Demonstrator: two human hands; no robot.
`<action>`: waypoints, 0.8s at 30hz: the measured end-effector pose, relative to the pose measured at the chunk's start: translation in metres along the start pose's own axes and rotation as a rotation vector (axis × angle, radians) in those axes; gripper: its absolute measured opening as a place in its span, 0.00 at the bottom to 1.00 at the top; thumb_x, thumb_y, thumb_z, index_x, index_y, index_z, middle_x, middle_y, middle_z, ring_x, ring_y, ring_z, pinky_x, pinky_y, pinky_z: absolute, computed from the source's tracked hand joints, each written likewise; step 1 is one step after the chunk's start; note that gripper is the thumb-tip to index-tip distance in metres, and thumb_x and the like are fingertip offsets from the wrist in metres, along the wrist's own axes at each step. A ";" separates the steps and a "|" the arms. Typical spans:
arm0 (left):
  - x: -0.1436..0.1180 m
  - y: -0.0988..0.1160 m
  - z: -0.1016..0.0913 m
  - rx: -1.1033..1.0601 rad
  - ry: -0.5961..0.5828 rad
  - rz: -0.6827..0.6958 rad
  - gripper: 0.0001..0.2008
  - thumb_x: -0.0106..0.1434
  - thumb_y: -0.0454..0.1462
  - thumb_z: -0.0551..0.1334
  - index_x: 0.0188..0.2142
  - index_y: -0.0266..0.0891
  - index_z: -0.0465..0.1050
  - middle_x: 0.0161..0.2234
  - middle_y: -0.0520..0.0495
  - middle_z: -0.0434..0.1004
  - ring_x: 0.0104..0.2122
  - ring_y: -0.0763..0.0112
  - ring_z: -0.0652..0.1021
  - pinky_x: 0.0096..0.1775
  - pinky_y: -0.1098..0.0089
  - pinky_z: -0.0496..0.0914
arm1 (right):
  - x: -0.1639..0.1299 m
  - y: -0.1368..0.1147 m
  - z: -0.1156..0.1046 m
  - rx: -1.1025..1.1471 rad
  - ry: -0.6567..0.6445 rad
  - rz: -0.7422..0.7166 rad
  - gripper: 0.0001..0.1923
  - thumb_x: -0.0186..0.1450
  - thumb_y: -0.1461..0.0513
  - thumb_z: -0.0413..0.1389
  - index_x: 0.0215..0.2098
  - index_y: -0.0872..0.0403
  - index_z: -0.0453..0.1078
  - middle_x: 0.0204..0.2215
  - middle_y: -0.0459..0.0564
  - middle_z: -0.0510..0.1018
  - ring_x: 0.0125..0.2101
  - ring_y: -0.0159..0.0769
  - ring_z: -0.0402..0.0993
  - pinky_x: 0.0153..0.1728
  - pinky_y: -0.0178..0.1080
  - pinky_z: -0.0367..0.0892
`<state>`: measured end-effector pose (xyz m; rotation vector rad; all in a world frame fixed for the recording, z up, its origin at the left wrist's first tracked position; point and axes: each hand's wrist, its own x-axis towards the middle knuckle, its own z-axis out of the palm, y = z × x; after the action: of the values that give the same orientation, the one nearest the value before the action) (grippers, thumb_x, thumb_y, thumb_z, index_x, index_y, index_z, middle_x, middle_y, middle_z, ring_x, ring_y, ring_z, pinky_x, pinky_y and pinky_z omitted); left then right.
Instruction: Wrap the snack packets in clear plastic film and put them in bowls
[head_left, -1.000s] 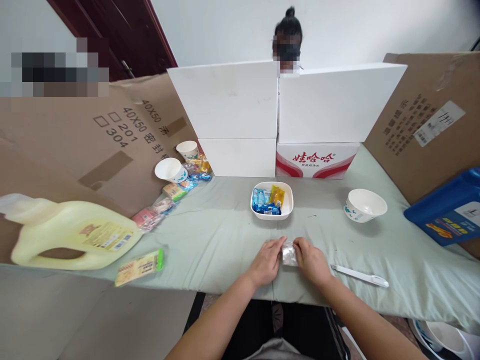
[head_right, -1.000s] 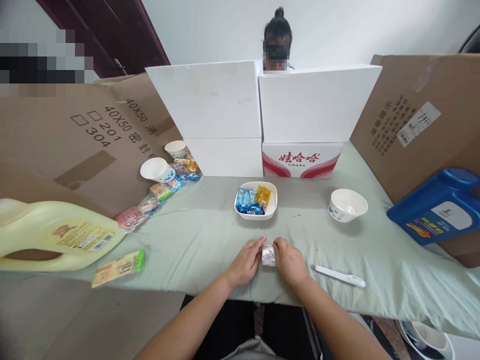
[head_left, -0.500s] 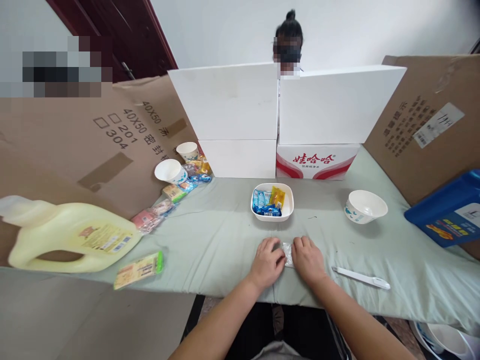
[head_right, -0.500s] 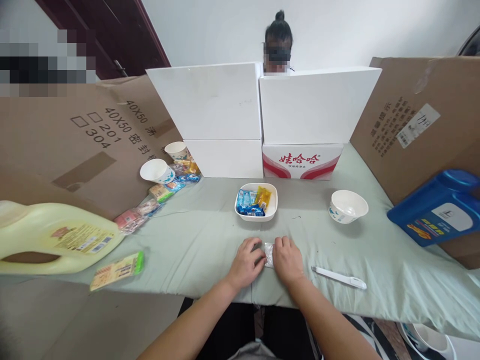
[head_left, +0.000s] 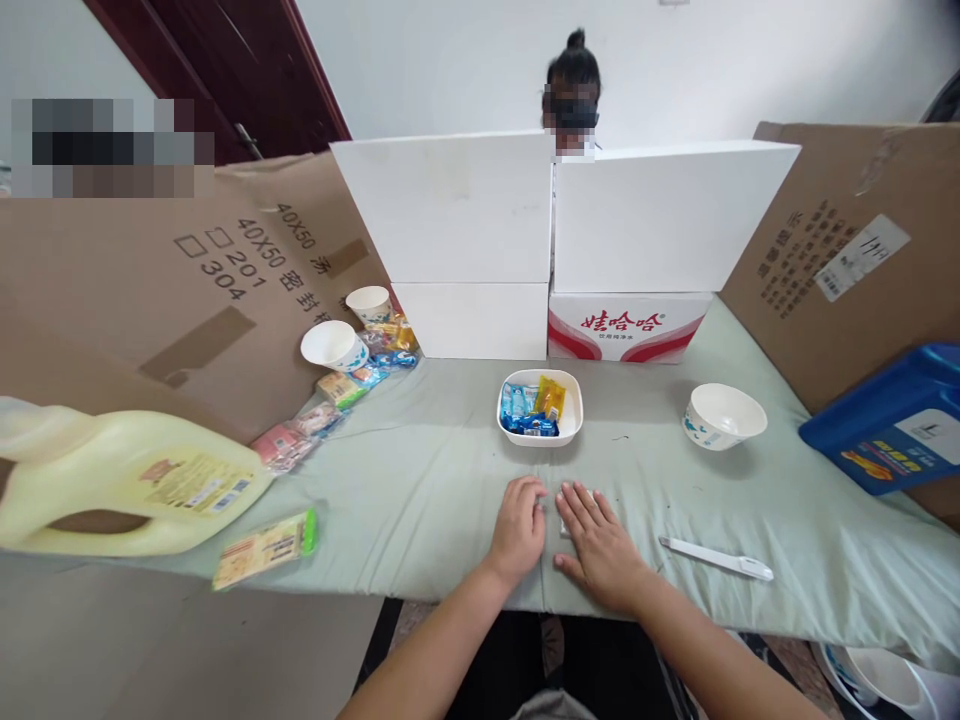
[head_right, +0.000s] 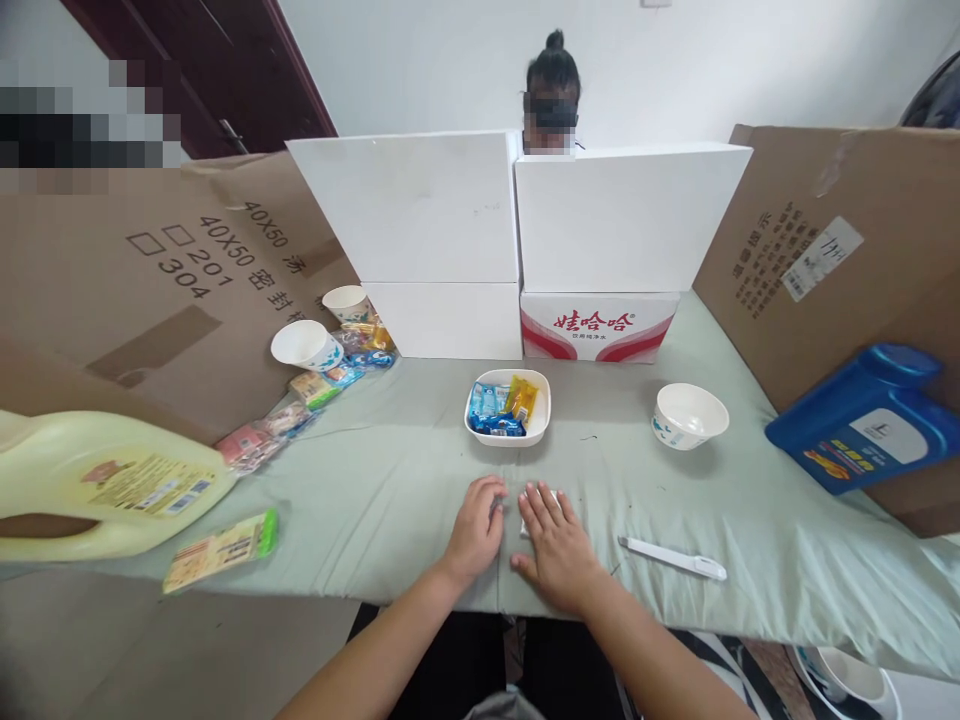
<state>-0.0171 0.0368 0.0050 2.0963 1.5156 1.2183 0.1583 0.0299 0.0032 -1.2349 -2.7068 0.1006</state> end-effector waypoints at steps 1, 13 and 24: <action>-0.001 -0.002 0.000 -0.014 0.033 -0.025 0.13 0.59 0.25 0.51 0.40 0.40 0.66 0.43 0.44 0.69 0.46 0.64 0.72 0.49 0.57 0.70 | 0.001 -0.001 0.000 0.005 -0.028 0.019 0.39 0.64 0.48 0.51 0.66 0.60 0.50 0.66 0.60 0.52 0.66 0.50 0.44 0.61 0.54 0.47; 0.003 -0.013 -0.001 -0.003 -0.005 0.001 0.07 0.63 0.34 0.54 0.36 0.41 0.70 0.40 0.44 0.72 0.43 0.61 0.74 0.45 0.59 0.72 | -0.009 0.018 -0.014 0.099 0.266 0.014 0.12 0.67 0.64 0.49 0.43 0.51 0.73 0.44 0.47 0.79 0.45 0.34 0.73 0.48 0.36 0.67; 0.009 -0.008 -0.001 -0.010 -0.070 0.022 0.06 0.62 0.32 0.55 0.32 0.41 0.70 0.35 0.46 0.73 0.38 0.62 0.74 0.40 0.62 0.71 | -0.004 0.233 -0.138 -0.184 0.438 0.568 0.10 0.66 0.61 0.52 0.39 0.55 0.75 0.42 0.58 0.76 0.46 0.46 0.69 0.46 0.48 0.64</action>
<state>-0.0218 0.0474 0.0044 2.1317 1.4562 1.1451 0.3583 0.1793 0.1081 -1.7984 -1.9744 -0.3186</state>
